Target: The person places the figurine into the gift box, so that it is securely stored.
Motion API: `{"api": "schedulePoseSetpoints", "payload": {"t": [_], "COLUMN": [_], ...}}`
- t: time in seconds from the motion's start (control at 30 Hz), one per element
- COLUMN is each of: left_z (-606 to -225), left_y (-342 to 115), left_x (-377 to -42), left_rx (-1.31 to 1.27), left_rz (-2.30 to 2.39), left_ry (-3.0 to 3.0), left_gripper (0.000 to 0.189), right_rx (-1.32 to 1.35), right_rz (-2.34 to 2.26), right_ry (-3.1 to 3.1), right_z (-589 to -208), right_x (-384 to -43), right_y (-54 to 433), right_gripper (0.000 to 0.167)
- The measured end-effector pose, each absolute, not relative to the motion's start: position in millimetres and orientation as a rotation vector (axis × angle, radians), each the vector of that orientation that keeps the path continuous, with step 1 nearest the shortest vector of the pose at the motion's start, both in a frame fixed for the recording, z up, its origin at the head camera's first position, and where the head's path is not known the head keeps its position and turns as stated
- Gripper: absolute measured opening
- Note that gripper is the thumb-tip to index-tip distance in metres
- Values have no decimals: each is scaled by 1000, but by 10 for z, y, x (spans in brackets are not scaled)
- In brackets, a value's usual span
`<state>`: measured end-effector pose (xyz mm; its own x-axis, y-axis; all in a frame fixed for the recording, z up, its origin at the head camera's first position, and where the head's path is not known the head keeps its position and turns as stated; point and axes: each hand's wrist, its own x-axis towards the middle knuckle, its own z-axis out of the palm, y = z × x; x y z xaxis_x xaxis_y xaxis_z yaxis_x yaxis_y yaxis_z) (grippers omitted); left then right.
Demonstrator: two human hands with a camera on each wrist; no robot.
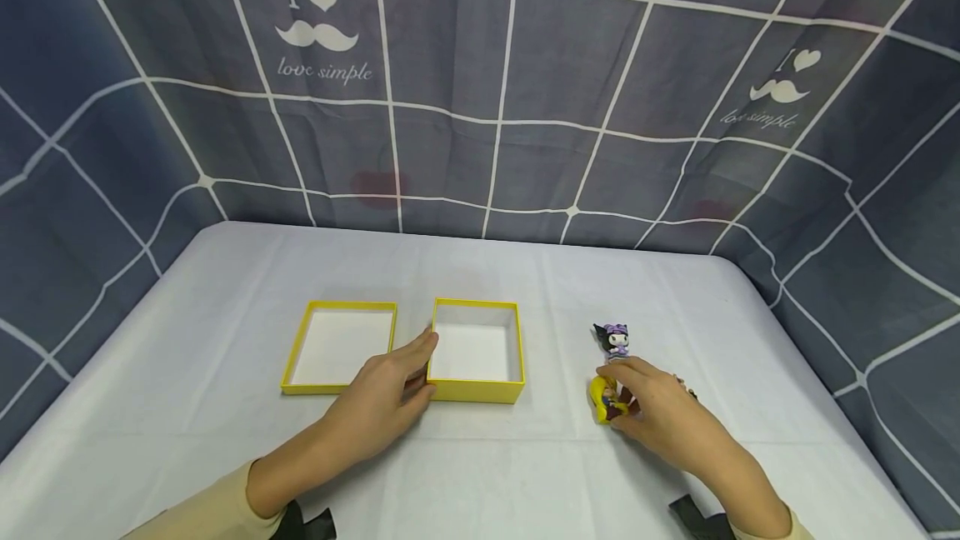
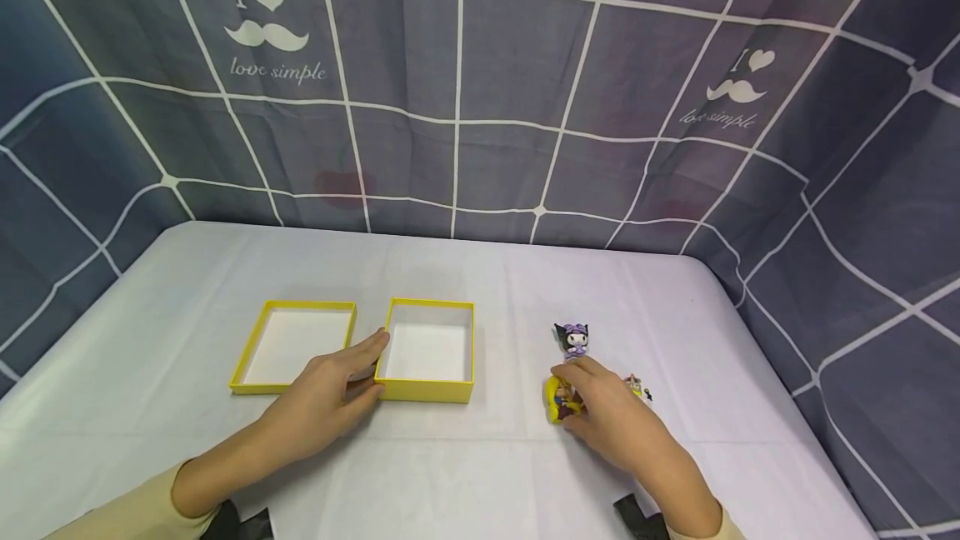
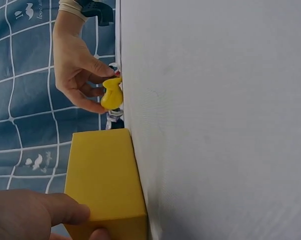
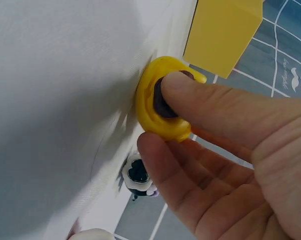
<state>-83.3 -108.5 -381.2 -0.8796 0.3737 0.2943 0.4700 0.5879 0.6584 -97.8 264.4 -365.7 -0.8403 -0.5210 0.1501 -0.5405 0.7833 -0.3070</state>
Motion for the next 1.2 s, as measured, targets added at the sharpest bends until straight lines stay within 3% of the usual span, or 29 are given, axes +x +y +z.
{"api": "schedulePoseSetpoints", "payload": {"t": [1.2], "left_z": [-3826], "left_y": [-1115], "left_x": [-846], "left_rx": [-759], "left_rz": [-1292], "left_ry": [-2676], "left_gripper": [62], "right_rx": [979], "right_rz": [618], "right_ry": [-2838], "right_z": [-3484], "right_x": [-1117], "right_y": [2316], "right_gripper": [54]}}
